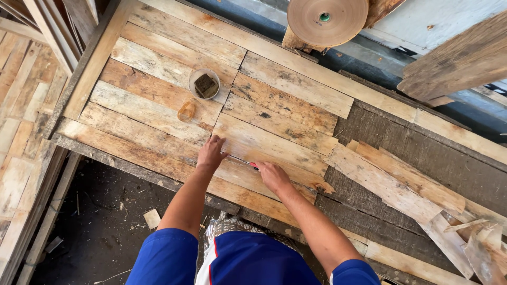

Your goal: Applying thin strips of wood veneer to a board using adhesive and a utility knife.

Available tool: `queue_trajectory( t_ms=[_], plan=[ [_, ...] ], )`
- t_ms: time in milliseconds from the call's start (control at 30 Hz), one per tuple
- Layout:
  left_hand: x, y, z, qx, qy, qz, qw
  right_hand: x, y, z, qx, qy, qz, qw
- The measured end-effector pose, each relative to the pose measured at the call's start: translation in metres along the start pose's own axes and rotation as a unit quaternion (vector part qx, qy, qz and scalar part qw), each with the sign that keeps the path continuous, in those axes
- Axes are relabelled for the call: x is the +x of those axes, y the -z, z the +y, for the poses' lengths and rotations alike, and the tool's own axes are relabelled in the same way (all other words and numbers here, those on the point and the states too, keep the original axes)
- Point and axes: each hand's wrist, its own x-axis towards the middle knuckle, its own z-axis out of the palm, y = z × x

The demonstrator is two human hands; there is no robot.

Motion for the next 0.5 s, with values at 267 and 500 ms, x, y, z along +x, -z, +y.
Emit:
queue_trajectory(
  t_ms=[267, 500],
  plan=[
    [-0.001, -0.002, 0.002, 0.022, 0.002, -0.007, 1.000, -0.001, 0.002, 0.001, -0.037, -0.038, -0.053, 0.997],
    [-0.003, 0.000, 0.004, 0.024, -0.001, 0.004, 1.000, -0.006, 0.000, 0.015, -0.041, 0.000, -0.029, 0.999]
  ],
)
